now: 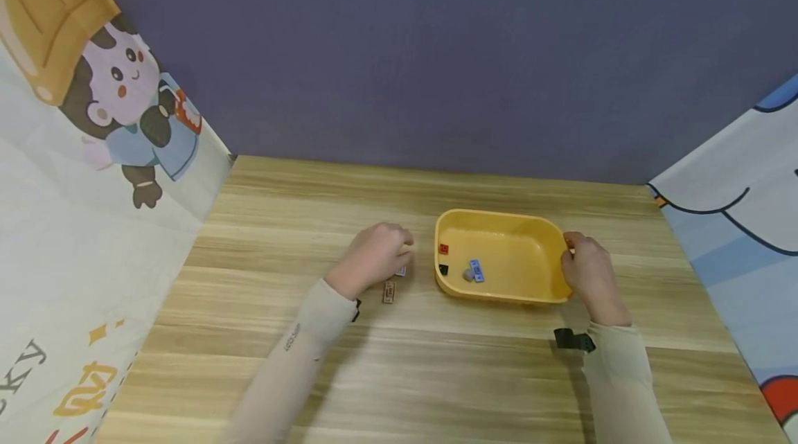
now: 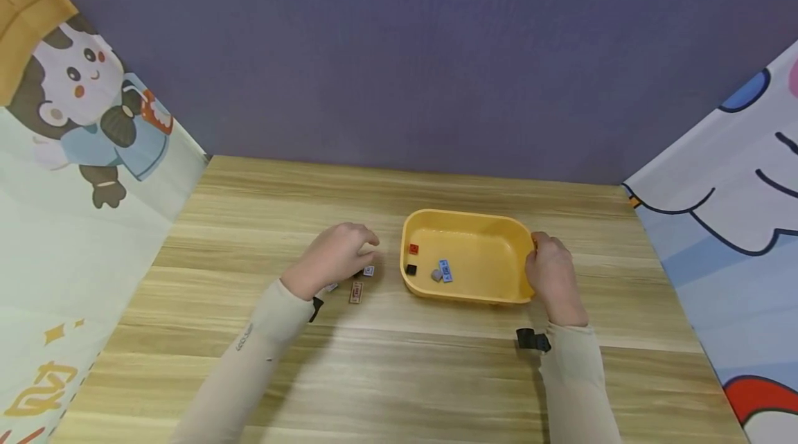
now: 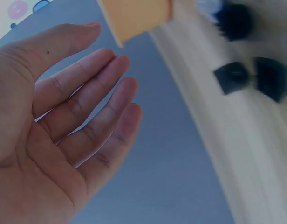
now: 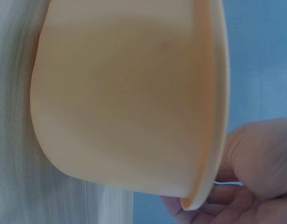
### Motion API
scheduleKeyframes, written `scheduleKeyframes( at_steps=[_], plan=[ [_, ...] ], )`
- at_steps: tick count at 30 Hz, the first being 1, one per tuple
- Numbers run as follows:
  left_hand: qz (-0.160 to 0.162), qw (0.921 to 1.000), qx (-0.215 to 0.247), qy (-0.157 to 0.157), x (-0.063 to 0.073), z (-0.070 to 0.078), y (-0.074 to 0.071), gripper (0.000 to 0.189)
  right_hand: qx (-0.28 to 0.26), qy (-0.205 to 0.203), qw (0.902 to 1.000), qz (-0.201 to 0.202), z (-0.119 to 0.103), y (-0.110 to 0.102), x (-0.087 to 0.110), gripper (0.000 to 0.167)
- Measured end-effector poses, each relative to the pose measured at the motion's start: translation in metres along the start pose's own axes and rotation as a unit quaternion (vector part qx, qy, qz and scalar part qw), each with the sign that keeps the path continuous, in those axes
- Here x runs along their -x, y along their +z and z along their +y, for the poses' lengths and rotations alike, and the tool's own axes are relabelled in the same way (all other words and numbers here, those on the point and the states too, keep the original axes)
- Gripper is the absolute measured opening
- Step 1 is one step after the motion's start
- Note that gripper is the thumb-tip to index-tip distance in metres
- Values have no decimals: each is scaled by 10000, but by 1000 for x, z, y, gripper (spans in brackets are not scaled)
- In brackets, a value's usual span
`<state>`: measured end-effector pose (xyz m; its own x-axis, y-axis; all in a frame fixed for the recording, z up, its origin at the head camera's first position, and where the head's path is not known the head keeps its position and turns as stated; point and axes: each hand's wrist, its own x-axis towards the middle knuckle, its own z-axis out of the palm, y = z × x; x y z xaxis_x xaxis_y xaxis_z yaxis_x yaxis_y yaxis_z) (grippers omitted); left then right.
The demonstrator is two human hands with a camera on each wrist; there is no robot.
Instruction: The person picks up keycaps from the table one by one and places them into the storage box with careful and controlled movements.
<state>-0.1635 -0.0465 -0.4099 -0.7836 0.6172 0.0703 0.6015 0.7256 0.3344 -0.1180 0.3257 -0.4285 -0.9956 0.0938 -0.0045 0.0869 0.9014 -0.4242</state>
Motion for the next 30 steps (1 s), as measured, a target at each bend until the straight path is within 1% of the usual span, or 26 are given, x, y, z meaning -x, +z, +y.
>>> scheduleKeyframes(
  at_steps=[4,9,13,15,20,24,30],
  plan=[
    [-65,9999,-4,-82,4,-7,6,20,-10,-8,10000,-27,1,0,0,39],
    [-174,9994,212,-218,8,-13,13,22,-49,6,10000,-60,1,-1,0,39],
    [-258,9991,239,-252,11,-17,20,12,-55,33,10000,-71,1,-1,0,39],
    [-267,9993,144,-202,12,-19,24,7,-46,47,10000,-63,1,-1,0,39],
    [-344,9992,-101,-166,13,-22,30,9,-23,21,10000,-16,-1,-1,-1,39],
    [-443,9986,-233,-172,14,-23,33,9,-54,28,10000,-66,-1,-2,0,39],
    [-549,9977,-313,-232,15,-22,35,8,-50,84,9999,-73,-1,-1,0,39]
  ],
)
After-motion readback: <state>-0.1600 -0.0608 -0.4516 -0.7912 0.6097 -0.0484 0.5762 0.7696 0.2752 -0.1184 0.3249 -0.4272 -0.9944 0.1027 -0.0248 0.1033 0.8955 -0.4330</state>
